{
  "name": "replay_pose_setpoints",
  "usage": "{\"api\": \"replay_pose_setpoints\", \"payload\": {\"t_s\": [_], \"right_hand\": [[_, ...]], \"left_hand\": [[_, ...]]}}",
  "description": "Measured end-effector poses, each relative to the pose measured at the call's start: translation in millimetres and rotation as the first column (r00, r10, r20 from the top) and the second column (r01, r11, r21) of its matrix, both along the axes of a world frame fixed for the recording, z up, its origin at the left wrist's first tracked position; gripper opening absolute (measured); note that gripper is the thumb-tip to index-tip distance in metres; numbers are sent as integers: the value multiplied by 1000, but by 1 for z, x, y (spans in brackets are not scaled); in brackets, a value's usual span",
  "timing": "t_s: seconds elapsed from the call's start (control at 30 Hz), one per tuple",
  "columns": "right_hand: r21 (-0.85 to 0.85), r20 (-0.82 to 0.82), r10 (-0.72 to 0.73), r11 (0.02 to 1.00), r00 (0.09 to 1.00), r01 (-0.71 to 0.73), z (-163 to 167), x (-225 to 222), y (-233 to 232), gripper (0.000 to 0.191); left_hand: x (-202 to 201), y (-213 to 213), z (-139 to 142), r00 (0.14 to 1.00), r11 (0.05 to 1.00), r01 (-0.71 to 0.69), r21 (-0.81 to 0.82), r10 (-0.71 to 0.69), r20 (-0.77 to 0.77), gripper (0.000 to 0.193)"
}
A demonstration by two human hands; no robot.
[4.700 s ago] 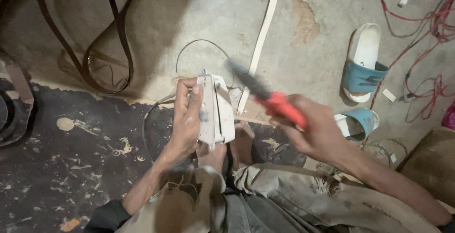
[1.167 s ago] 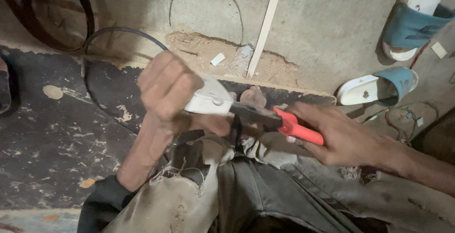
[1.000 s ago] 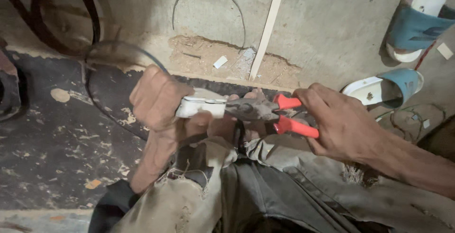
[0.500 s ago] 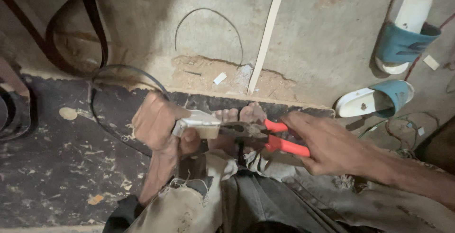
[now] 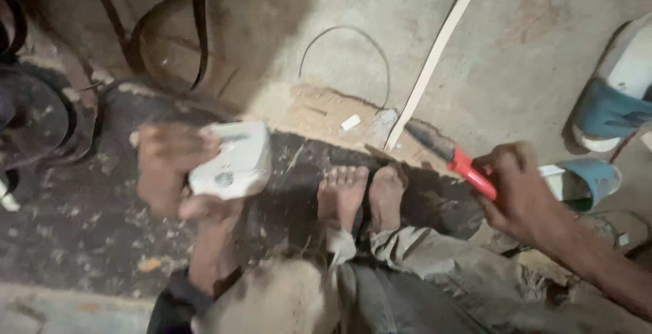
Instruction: The person sits on the floor and repeatedly strikes a white plastic electrical component with a pair of pliers. They rotate the component to hit different sides and edges, then set the pliers down and briefly handle a bag of materials.
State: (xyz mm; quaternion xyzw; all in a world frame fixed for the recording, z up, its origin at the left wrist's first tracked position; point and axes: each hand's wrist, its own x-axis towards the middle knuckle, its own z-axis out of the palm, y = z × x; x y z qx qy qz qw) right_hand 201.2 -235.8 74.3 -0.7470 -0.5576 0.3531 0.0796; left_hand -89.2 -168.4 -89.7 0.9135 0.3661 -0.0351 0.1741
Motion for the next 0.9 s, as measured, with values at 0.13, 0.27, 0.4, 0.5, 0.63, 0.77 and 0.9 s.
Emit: {"api": "replay_pose_setpoints", "payload": {"t_s": [0.13, 0.27, 0.4, 0.5, 0.63, 0.77, 0.9], "right_hand": [[-280, 52, -130, 950, 990, 139, -13, 8, -2, 34], [-451, -149, -509, 798, 848, 400, -27, 14, 0, 35], [-569, -189, -685, 660, 704, 490, -41, 20, 5, 38], [-550, -231, -706, 662, 670, 509, -49, 25, 11, 40], [-416, -215, -594, 774, 775, 478, -55, 32, 22, 42], [-415, -111, -543, 787, 833, 457, -53, 36, 33, 42], [-509, -142, -634, 705, 760, 493, -45, 35, 44, 45]], "left_hand": [[22, 45, 50, 999, 991, -13, 131, 7, 52, 4], [12, 148, 123, 800, 990, -114, 80, 43, 599, 23], [-9, 205, 143, 567, 965, -104, 241, -141, 811, 43], [5, 205, 136, 526, 912, -95, 399, -295, 798, 60], [20, 200, 146, 573, 895, 7, 446, -370, 732, 69], [17, 197, 154, 563, 977, 27, 214, -191, 804, 67], [17, 188, 132, 426, 894, -37, -446, 418, 803, 64]]}}
